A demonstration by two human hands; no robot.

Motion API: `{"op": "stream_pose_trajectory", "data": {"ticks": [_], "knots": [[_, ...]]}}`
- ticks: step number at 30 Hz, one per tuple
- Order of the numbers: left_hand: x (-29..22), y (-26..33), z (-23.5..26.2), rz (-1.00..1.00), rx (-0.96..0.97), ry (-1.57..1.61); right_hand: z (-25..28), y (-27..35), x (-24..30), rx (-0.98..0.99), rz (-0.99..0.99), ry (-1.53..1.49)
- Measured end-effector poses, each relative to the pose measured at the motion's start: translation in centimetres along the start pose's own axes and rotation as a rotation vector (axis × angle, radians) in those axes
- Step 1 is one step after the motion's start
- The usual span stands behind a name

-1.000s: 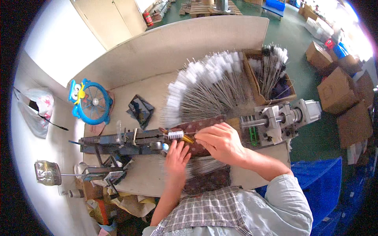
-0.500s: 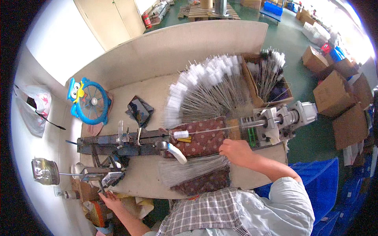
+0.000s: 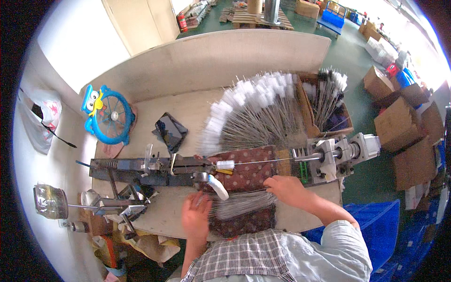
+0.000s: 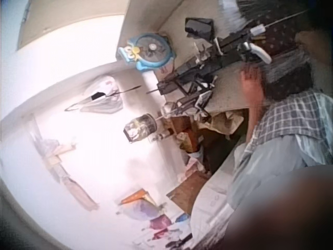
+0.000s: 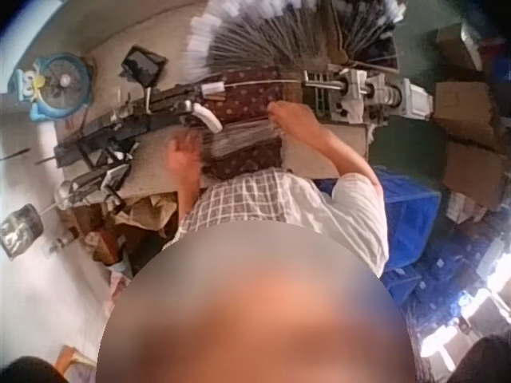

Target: The person assembles small cleaning brushes by hand using a manufacturing machine, taking brush handles and brushes from containers and finishing them on the machine.

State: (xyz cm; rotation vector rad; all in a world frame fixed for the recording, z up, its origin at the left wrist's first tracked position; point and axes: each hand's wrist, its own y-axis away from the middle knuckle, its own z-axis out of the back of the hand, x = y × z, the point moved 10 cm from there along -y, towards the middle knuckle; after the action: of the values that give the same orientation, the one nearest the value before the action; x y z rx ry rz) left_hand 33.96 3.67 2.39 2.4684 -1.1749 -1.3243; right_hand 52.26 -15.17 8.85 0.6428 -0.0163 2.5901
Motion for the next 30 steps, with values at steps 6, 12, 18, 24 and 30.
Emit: {"op": "stream_pose_trajectory", "data": {"ticks": [6,12,18,24,30], "knots": [[6.1,-1.5,-5.5,0.261,0.052,-0.297,-1.1,0.4,1.1,0.081,0.068,0.091],[-3.6,4.2,-14.7,0.533,0.321,0.516,1.2,0.6,1.8,-0.026,0.078,0.061],[-1.2,6.3,-9.0,0.414,0.226,-0.09,11.6,1.9,2.8,-0.351,0.091,0.358],[3.0,5.3,-18.0,0.1,0.812,-0.698,18.2,1.8,-0.7,-0.658,0.05,0.055],[6.5,1.0,-23.6,-1.088,0.688,-1.696,14.4,-0.5,-1.5,-0.553,0.074,-0.054]]}}
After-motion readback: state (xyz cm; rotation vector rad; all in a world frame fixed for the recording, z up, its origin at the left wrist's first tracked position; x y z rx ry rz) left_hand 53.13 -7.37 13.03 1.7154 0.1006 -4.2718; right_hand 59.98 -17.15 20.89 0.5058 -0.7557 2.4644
